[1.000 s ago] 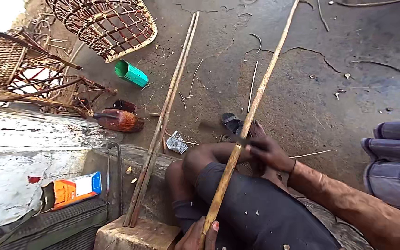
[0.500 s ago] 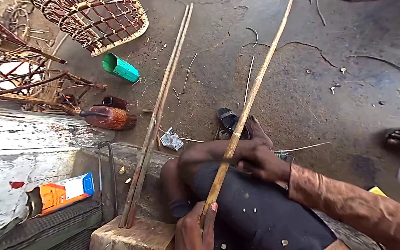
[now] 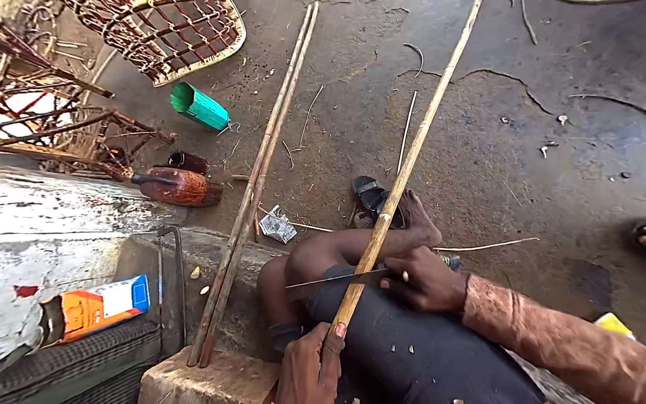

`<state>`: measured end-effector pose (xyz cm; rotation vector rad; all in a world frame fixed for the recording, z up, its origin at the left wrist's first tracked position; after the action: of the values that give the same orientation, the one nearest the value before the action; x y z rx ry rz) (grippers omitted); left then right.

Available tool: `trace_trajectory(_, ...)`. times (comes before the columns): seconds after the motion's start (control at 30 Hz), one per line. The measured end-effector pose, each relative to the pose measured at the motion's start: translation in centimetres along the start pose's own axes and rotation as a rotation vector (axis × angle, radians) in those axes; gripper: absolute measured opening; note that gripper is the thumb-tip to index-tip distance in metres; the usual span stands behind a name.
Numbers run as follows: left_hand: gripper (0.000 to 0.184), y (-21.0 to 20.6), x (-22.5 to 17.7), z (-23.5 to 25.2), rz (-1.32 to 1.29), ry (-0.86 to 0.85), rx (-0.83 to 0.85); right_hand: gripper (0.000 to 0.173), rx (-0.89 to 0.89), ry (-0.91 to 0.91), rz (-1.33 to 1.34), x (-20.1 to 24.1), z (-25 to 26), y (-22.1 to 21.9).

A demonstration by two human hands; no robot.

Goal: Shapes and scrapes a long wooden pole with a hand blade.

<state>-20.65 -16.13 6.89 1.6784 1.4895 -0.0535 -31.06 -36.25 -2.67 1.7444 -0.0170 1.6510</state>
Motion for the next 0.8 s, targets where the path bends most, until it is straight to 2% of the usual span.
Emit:
trace_trajectory(0.03,0.043,0.0,0.1,-0.1,0.012,0.000,0.013,0.037,-0.013,-0.004,0.034,-0.8,-0.2,0.0)
trace_trajectory(0.1,0.045,0.2,0.1,0.4,0.028,0.006,0.031,0.033,-0.146,-0.188,0.227,-6.0,1.6,1.9)
trace_trajectory(0.13,0.047,0.1,0.2,0.4,0.041,0.025,0.041,0.032,-0.190,-0.231,0.250,-6.9,2.0,2.6)
trace_trajectory(0.17,0.048,0.0,0.4,0.1,0.069,0.045,0.041,0.032,-0.163,-0.214,0.209,-5.8,1.7,2.3)
trace_trajectory(0.23,0.050,0.2,0.0,0.4,0.124,0.037,0.009,0.035,-0.010,-0.036,0.026,-0.7,0.8,0.6)
trace_trajectory(0.27,0.051,0.0,0.1,0.4,0.135,0.032,0.004,0.037,0.044,0.037,-0.033,0.3,0.3,-0.1)
trace_trajectory(0.3,0.052,0.1,0.3,0.3,0.146,0.028,0.008,0.038,0.031,0.034,-0.009,-0.6,0.2,-0.1)
trace_trajectory(0.37,0.054,0.1,0.3,0.9,0.137,0.028,0.018,0.036,-0.117,-0.144,0.173,-5.8,2.0,2.0)
trace_trajectory(0.4,0.055,0.1,0.6,0.8,0.127,0.042,0.031,0.034,-0.168,-0.212,0.220,-7.0,2.4,2.7)
trace_trajectory(0.43,0.055,0.1,0.8,0.4,0.111,0.052,0.041,0.033,-0.167,-0.228,0.201,-6.4,2.3,2.6)
trace_trajectory(0.53,0.054,0.0,0.8,-0.2,0.047,0.036,0.079,0.043,-0.099,-0.115,-0.080,-4.1,1.6,3.2)
trace_trajectory(0.57,0.055,-0.1,0.6,-0.3,0.066,0.026,0.068,0.043,-0.099,-0.119,-0.084,-5.1,1.7,4.0)
trace_trajectory(0.63,0.055,-0.4,0.2,0.1,0.092,0.016,0.031,0.037,-0.112,-0.241,0.121,-7.6,2.6,4.9)
trace_trajectory(0.7,0.056,-0.2,0.2,0.4,0.102,0.012,0.020,0.035,-0.037,-0.192,0.126,-4.4,1.7,2.8)
trace_trajectory(0.77,0.055,-0.2,0.1,0.9,0.079,0.010,0.028,0.041,0.049,0.001,-0.048,-0.4,0.7,0.5)
trace_trajectory(0.8,0.055,-0.2,0.2,0.8,0.068,0.016,0.045,0.041,0.032,0.022,-0.053,-0.5,0.6,0.3)
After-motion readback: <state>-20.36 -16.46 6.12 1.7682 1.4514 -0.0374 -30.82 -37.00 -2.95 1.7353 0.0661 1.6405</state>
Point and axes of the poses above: each hand's wrist, its own z-axis towards the middle knuckle, its own y-axis out of the back of the hand, x = y × z, the point moved 9 cm from there along z, towards the middle knuckle, and after that the axes turned 10 degrees about -z, right-handed, at the moved point
